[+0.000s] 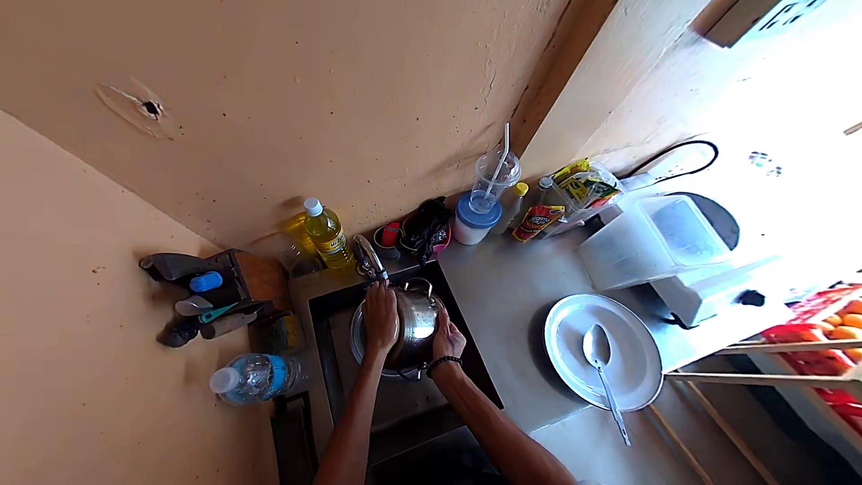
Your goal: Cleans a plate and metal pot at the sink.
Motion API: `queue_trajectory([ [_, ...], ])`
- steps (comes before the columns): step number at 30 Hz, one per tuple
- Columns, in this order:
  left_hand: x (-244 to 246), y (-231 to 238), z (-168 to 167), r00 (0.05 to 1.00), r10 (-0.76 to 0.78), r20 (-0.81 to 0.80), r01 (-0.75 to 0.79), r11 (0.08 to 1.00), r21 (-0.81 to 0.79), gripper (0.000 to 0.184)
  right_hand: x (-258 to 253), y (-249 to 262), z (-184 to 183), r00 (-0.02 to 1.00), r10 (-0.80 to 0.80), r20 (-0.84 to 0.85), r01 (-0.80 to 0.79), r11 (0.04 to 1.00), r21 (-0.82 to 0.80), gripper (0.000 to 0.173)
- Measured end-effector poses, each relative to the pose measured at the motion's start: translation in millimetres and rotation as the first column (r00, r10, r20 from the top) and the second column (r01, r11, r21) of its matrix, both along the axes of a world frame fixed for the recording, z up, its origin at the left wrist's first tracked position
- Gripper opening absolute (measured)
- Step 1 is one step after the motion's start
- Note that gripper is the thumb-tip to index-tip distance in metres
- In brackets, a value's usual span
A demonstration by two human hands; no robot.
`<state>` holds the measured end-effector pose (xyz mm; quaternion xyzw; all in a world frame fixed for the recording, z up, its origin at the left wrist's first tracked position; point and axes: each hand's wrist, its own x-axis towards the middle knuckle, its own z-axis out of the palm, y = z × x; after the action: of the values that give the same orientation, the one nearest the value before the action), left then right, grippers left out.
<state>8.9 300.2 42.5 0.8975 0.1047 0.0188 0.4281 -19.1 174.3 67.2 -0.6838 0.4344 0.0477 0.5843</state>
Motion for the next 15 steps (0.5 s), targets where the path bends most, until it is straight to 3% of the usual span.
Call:
queue_trajectory([
  [2, -30.2, -6.8, -6.0, 0.984, -0.04, 0.171, 0.049, 0.998, -0.049, 0.066, 0.9, 1.0, -2.4, 1.0, -0.008, 0.027, 0.008, 1.0, 0.008, 0.053],
  [5, -81.1, -16.1, -5.5, 0.952, -0.106, 0.288, 0.126, 0.991, -0.051, 0.078, 3.7, 0.5, -4.5, 0.996, -0.044, 0.081, 0.041, 0.998, 0.043, 0.053],
  [7, -109.2, -21.5, -15.3, 0.953, -0.025, 0.301, 0.072, 0.987, -0.143, 0.086, 4.8, 0.3, -5.3, 0.991, -0.068, 0.117, 0.06, 0.996, 0.068, 0.052],
  [8, -116.6, -21.7, -22.8, 0.96, 0.062, 0.273, 0.015, 0.962, -0.272, 0.087, 4.3, 0.2, -6.8, 0.986, -0.071, 0.148, 0.06, 0.995, 0.078, 0.051],
  [9, -117.5, -19.3, -28.8, 0.967, 0.162, 0.197, -0.061, 0.898, -0.436, 0.082, 3.0, 0.2, -8.7, 0.98, -0.062, 0.19, 0.047, 0.995, 0.084, 0.051],
  [10, -111.2, -14.4, -30.5, 0.963, 0.262, 0.062, -0.172, 0.777, -0.606, 0.074, 1.3, -0.2, -10.3, 0.97, -0.041, 0.238, 0.02, 0.995, 0.093, 0.05],
  [12, -85.0, 3.4, -24.4, 0.894, 0.369, -0.255, -0.414, 0.457, -0.788, 0.061, -4.6, -3.4, -12.4, 0.94, 0.017, 0.342, -0.061, 0.991, 0.118, 0.047],
  [13, -70.9, 15.1, -20.2, 0.853, 0.35, -0.387, -0.498, 0.329, -0.802, 0.06, -6.7, -6.4, -13.1, 0.92, 0.062, 0.386, -0.116, 0.986, 0.119, 0.045],
  [15, -52.1, 39.5, -25.7, 0.831, 0.185, -0.525, -0.556, 0.231, -0.799, 0.061, -7.0, -15.3, -14.7, 0.877, 0.172, 0.448, -0.243, 0.965, 0.104, 0.045],
])
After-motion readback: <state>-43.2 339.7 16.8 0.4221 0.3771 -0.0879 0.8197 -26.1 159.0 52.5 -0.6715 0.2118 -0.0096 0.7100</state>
